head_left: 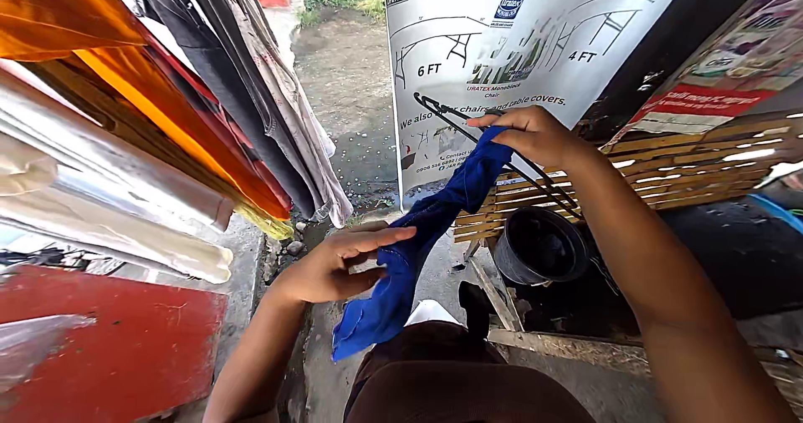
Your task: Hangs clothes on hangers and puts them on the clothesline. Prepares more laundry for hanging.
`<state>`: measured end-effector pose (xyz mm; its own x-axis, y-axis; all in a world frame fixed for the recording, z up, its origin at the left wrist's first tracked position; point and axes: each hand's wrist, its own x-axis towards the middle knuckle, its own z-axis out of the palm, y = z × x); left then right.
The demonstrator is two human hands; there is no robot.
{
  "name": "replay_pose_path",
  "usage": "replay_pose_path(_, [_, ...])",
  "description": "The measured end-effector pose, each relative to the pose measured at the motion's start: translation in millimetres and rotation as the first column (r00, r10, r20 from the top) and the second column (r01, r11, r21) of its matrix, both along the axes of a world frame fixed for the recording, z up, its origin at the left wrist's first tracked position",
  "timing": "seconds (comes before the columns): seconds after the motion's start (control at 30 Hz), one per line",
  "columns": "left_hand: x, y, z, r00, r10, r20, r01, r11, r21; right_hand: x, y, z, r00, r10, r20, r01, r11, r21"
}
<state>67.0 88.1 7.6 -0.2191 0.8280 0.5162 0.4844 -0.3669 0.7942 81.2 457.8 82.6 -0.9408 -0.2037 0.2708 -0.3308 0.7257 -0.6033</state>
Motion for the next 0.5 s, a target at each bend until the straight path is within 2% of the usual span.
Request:
replay_pose_path(0.07, [11,-3,7,0.949,0.266,-0.170,-0.254,0.963,0.085,-1,-6,0,0.999,0.008,0.042,-0.009,0.999,0.031])
replay_pose_path(0.13, [17,-5,13,0.871,0.428,-0.240,-0.386,0.900,0.204,-1,-13,-1,0.995,0.026,0.095,-0.032,0.998,0.060])
replay_pose_path(0.27, [18,-4,19,0.766,0.587,-0.261,-0.492,0.797,0.349,-3,-27,-6,0.983,0.057,0.176,-0.064,0.997,0.036])
replay_pose_path(0.37, [13,-2,30,0.657,0.670,-0.345,-0.576,0.742,0.343,-9,-28,-19,0.983,0.066,0.171,-0.066,0.998,-0.004])
replay_pose_path(0.47, [8,4,42,0.684,0.650,-0.331,-0.591,0.760,0.270,-10,-30,-27,0.971,0.077,0.225,-0.085,0.996,0.027])
replay_pose_path(0.5, [6,8,44,0.673,0.671,-0.313,-0.626,0.741,0.243,-11,-26,-34,0.969,0.102,0.224,-0.117,0.992,0.050])
